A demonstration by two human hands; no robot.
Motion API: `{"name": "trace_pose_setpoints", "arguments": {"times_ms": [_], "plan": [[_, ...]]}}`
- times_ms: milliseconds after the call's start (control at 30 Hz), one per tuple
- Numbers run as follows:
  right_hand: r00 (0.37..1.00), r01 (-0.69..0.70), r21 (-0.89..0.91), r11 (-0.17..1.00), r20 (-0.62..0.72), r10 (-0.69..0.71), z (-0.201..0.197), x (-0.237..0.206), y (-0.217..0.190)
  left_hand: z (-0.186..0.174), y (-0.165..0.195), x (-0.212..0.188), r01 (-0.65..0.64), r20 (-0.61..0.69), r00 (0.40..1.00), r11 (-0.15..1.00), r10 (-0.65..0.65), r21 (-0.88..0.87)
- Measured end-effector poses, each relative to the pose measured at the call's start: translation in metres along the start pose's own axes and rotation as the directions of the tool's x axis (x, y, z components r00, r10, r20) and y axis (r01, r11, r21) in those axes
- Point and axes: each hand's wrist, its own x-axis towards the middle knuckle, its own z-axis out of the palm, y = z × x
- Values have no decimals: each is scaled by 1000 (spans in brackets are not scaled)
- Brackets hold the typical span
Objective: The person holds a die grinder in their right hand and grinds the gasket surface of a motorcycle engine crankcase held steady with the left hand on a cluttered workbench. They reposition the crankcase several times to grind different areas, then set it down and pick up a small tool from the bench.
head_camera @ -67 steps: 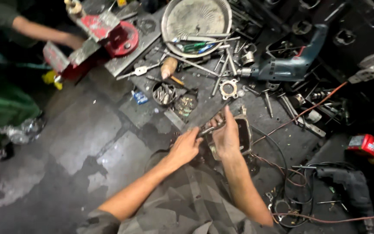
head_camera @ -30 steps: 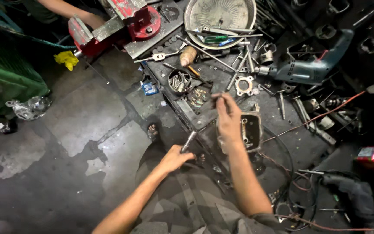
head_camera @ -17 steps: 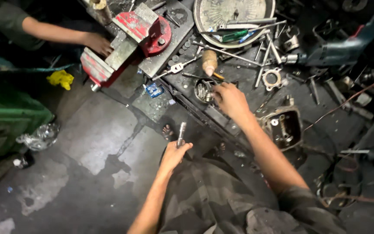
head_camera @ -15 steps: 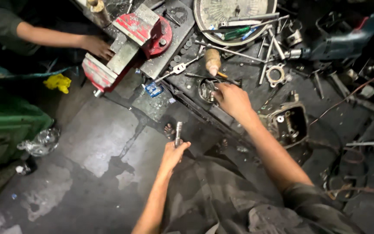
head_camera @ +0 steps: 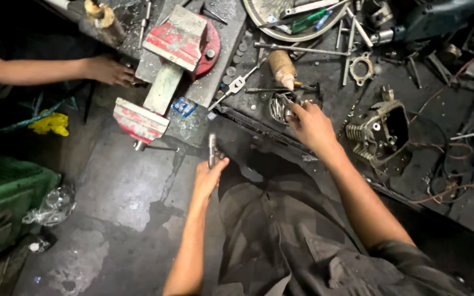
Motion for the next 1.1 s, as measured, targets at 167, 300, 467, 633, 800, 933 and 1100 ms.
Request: {"name": "trace_pose_setpoints", "arguments": {"times_ms": [167, 300, 467, 633, 800, 933, 1100], "plan": [[993, -86, 178, 980, 93, 71, -3, 8, 11, 23, 35, 13, -18, 59, 998, 999, 19, -27], [999, 10, 135, 991, 51, -17, -9, 13, 16, 42, 47, 14, -33, 72, 997, 999, 34, -8], [999, 38, 161, 986, 25, -43, -18, 14, 24, 54, 46, 14, -50, 68, 997, 997, 46, 58], [990, 92, 264, 960, 78, -116, -30, 28, 63, 59, 49, 27, -98, 82, 993, 985, 87, 143], [995, 99, 343, 934, -54, -85, -22, 54, 110, 66, 56, 40, -187, 60, 982, 943, 177, 274], [986, -45, 342, 939, -133, 96, -18, 81, 140, 77, 62, 41, -209, 58, 978, 936, 200, 282], [956, -126, 410, 903, -194, 221, -17, 114, 137, 93, 70, 42, -126, 53, 992, 920, 115, 371]]}}
